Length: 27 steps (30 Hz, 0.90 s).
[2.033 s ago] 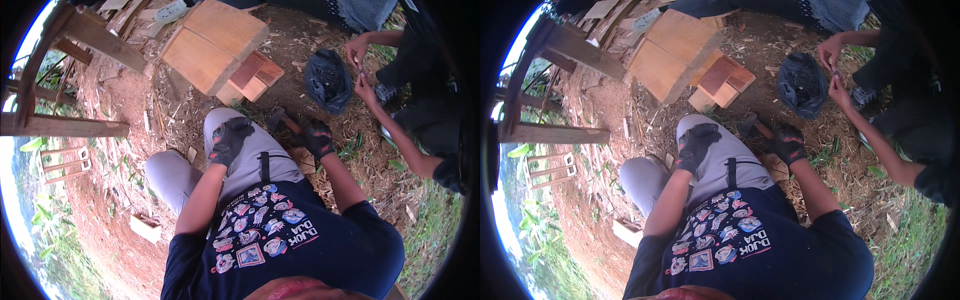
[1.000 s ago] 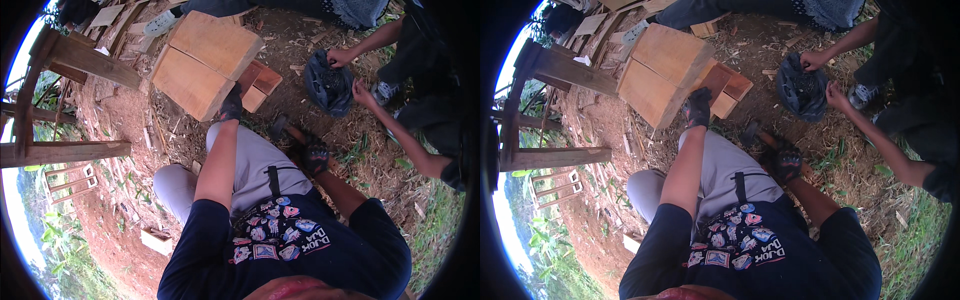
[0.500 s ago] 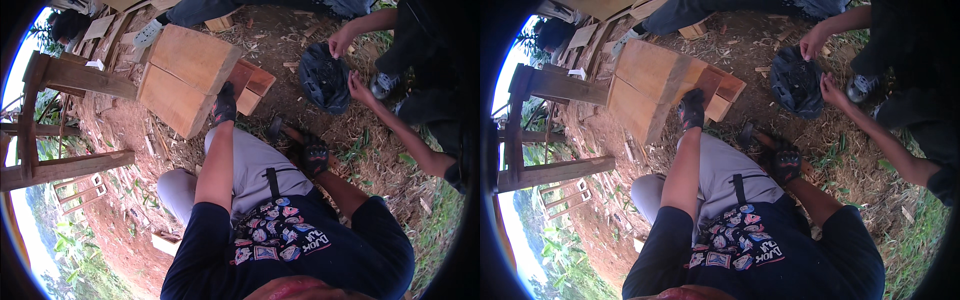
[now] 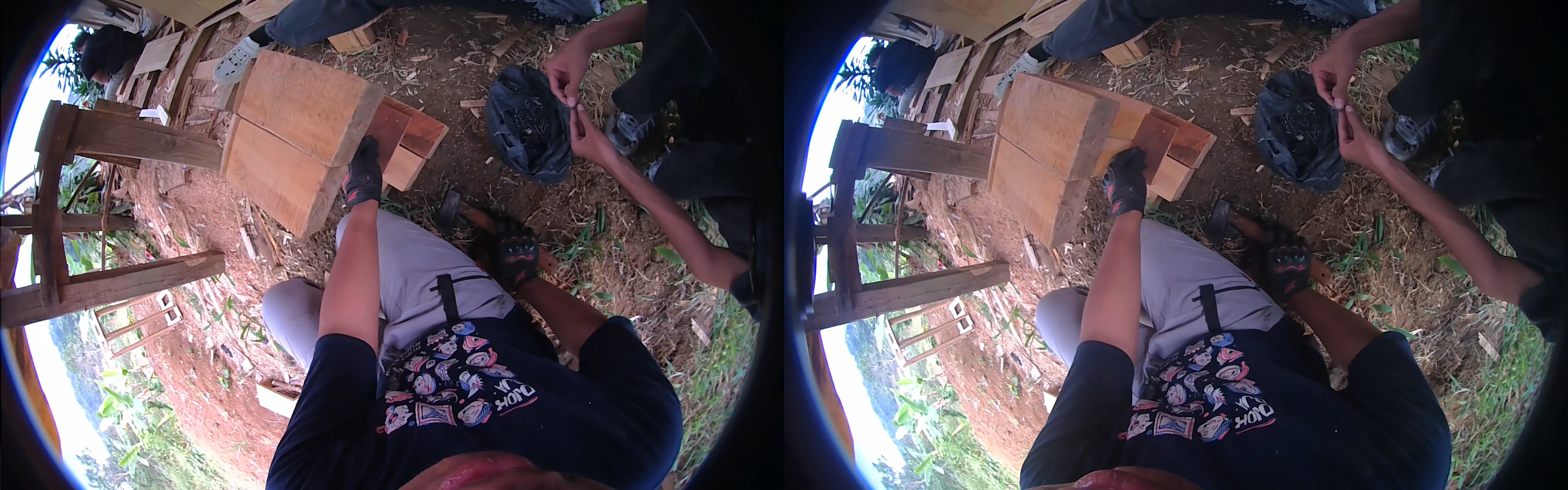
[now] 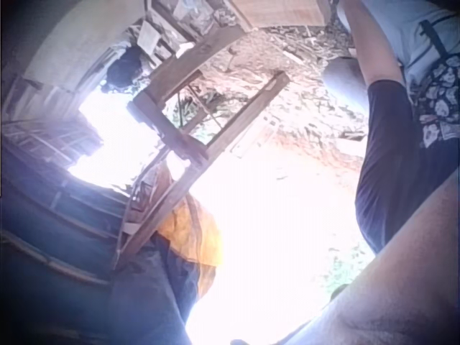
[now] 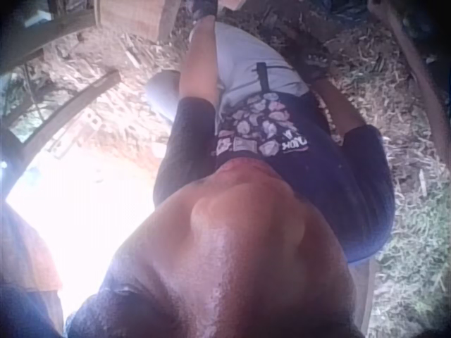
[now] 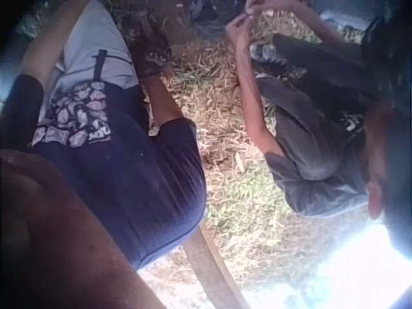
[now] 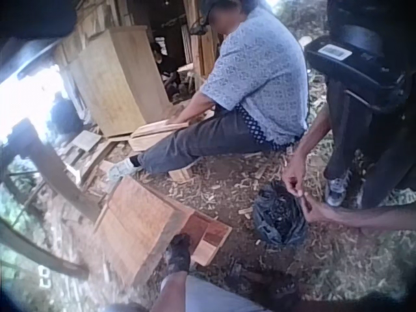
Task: The person sits on the ground and assembles a wooden box by hand. They align the wooden panels and use a hammer to drive nails into the joints, securing the structure. The person adjusts the box's position and continues hammering to complete the assembly.
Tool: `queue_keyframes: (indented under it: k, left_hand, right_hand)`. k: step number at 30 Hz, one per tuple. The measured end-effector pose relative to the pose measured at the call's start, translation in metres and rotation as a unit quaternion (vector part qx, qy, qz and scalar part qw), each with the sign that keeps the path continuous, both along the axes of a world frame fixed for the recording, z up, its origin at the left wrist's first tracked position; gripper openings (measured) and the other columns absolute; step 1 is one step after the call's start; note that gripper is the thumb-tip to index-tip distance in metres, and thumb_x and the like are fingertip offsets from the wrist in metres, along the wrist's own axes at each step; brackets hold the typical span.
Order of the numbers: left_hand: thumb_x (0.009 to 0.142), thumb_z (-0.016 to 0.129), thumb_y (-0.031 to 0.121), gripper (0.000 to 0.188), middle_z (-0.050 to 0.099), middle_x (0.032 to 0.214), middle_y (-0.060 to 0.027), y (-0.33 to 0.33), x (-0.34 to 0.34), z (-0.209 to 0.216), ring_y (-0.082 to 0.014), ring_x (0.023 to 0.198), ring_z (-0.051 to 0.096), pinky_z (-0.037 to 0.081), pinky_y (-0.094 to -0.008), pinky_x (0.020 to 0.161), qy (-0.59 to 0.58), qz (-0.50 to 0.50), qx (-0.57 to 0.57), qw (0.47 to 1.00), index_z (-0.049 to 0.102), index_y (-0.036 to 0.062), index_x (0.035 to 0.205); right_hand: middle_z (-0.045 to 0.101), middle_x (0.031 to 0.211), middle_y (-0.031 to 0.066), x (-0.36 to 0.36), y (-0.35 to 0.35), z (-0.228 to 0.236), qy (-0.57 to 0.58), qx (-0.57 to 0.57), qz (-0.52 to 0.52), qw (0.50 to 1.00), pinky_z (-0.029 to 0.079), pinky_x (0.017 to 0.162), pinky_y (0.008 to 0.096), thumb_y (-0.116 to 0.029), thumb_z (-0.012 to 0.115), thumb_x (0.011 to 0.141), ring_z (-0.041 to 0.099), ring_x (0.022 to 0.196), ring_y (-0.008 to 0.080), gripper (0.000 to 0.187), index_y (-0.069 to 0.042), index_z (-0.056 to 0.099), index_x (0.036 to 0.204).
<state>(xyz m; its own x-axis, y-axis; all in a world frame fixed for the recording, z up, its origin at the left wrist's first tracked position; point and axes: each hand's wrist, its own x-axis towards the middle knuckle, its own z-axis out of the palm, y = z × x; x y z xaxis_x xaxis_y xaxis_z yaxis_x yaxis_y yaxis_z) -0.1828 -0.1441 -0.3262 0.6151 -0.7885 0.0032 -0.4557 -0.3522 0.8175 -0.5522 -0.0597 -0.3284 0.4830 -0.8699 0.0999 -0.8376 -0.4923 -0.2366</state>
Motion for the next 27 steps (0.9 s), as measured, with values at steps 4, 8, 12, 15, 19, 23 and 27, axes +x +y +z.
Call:
queue_keyframes:
  k: [4,8,12,15,19,23,27]
  left_hand:
    - [0.095,0.058,0.009,0.030,0.081,0.104,-0.0144,0.002,0.000,0.005,-0.0242,0.094,0.079,0.059,-0.0378,0.087,0.003,0.001,0.017,1.000,0.080,0.0010,0.114]
    - [0.093,0.057,0.007,0.031,0.081,0.106,-0.0149,0.001,0.001,-0.002,-0.0254,0.097,0.079,0.060,-0.0386,0.089,0.034,-0.005,-0.024,0.999,0.081,0.0034,0.113]
    - [0.094,0.061,0.013,0.029,0.081,0.108,-0.0156,-0.003,0.003,-0.022,-0.0308,0.102,0.078,0.059,-0.0418,0.092,-0.058,0.015,-0.050,0.997,0.081,0.0066,0.113]
    - [0.096,0.066,0.029,0.032,0.079,0.114,-0.0171,-0.008,0.000,-0.033,-0.0340,0.110,0.075,0.056,-0.0441,0.097,-0.066,0.035,-0.041,0.996,0.080,0.0070,0.115]
    - [0.100,0.064,0.051,0.056,0.068,0.142,-0.0190,-0.003,0.013,-0.060,-0.0363,0.136,0.060,0.046,-0.0447,0.114,0.024,0.057,-0.021,0.998,0.070,0.0100,0.137]
    - [0.100,0.060,0.065,0.079,0.049,0.164,-0.0178,0.003,-0.006,-0.044,-0.0369,0.155,0.040,0.032,-0.0436,0.126,0.096,0.038,0.021,0.994,0.054,0.0103,0.157]
    - [0.099,0.060,0.067,0.084,0.047,0.166,-0.0175,0.006,-0.004,-0.029,-0.0364,0.156,0.038,0.029,-0.0436,0.127,0.122,0.001,0.025,0.992,0.052,0.0087,0.158]
  right_hand:
    - [0.070,0.118,0.0190,0.003,-0.002,0.009,0.008,-0.003,0.007,1.000,0.053,0.088,0.0511,-0.038,0.071,0.090,0.069,0.103,0.0380,0.049,-0.003,0.067,0.124]
    - [0.070,0.120,0.0190,0.001,-0.002,0.004,0.017,0.018,0.003,1.000,0.052,0.089,0.0504,-0.038,0.072,0.088,0.069,0.102,0.0374,0.055,-0.003,0.065,0.129]
    - [0.071,0.119,0.0194,0.002,-0.004,0.001,0.025,0.020,-0.001,1.000,0.054,0.088,0.0514,-0.036,0.071,0.088,0.070,0.101,0.0383,0.052,-0.005,0.066,0.129]
    - [0.071,0.119,0.0213,-0.021,0.004,-0.026,0.076,-0.003,0.010,0.997,0.055,0.088,0.0513,-0.036,0.070,0.090,0.071,0.102,0.0392,0.052,-0.004,0.066,0.131]
    - [0.073,0.121,0.0223,-0.005,-0.021,0.007,0.041,0.120,0.032,0.991,0.058,0.090,0.0489,-0.042,0.067,0.097,0.072,0.108,0.0412,0.059,-0.002,0.064,0.140]
    - [0.074,0.124,0.0222,0.002,-0.042,0.070,-0.004,0.193,0.055,0.980,0.057,0.091,0.0487,-0.044,0.064,0.101,0.072,0.111,0.0424,0.060,-0.005,0.060,0.146]
    - [0.073,0.123,0.0260,0.000,-0.058,0.077,-0.068,0.225,0.043,0.971,0.056,0.091,0.0484,-0.048,0.062,0.104,0.072,0.110,0.0426,0.063,-0.002,0.058,0.147]
